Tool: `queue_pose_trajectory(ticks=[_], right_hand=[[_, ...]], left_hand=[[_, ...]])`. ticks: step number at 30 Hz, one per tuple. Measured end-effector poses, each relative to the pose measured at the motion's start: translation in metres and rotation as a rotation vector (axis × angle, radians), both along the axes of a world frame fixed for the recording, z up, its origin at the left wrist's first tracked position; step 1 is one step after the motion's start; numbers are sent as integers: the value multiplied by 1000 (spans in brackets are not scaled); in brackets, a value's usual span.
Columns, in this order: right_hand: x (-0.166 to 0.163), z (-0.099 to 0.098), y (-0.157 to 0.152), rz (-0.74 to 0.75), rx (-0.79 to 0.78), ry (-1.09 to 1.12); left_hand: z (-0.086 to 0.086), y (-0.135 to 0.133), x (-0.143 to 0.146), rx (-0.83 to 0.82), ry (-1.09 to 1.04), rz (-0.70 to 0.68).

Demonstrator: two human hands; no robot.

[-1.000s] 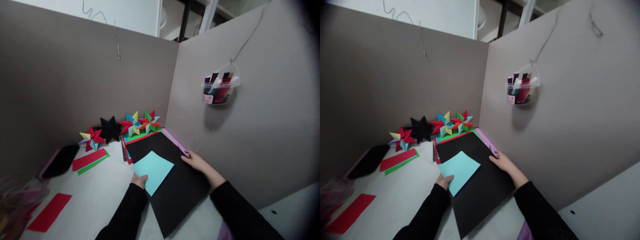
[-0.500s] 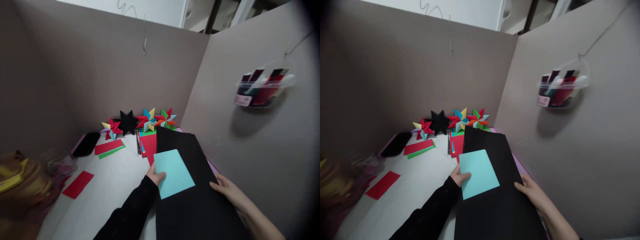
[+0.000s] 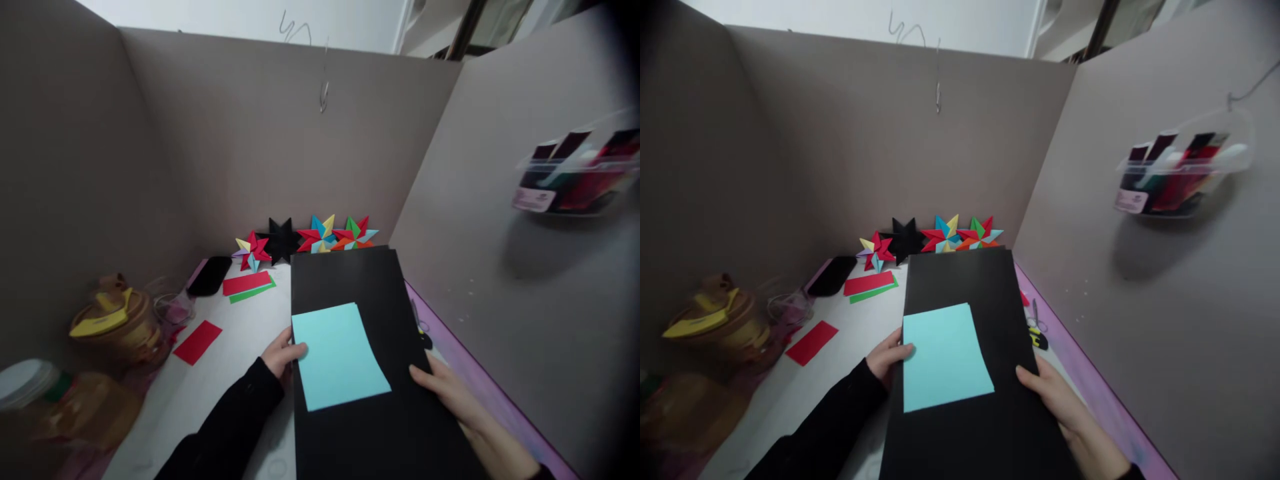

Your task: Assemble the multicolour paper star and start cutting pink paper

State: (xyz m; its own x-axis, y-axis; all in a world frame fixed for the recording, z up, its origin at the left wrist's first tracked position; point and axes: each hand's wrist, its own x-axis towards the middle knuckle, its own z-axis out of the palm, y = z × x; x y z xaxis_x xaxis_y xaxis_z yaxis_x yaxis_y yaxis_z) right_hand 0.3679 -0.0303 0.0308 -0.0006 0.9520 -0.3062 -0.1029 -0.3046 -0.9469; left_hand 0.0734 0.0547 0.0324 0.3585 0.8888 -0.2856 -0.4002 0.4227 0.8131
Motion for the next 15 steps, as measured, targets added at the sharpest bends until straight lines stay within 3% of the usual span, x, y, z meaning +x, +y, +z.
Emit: queue_pose_trajectory(ticks=[3, 6, 8, 9, 12, 15], right_hand=[[-6, -7, -11, 126, 58, -64], [3, -10, -10, 250, 90, -361], [20, -8, 4, 176, 133, -739], [31, -7, 15, 63, 212, -974], [60, -4, 53, -80, 238, -1151], [68, -7, 84, -52, 262, -1211]], left_hand=[[4, -15, -10, -11, 111, 8], [8, -28, -35, -31, 267, 80], [13, -32, -58, -156, 326, 166], [16, -33, -69, -197, 364, 215], [21, -37, -94, -251, 470, 326], [19, -44, -106, -271, 537, 375]])
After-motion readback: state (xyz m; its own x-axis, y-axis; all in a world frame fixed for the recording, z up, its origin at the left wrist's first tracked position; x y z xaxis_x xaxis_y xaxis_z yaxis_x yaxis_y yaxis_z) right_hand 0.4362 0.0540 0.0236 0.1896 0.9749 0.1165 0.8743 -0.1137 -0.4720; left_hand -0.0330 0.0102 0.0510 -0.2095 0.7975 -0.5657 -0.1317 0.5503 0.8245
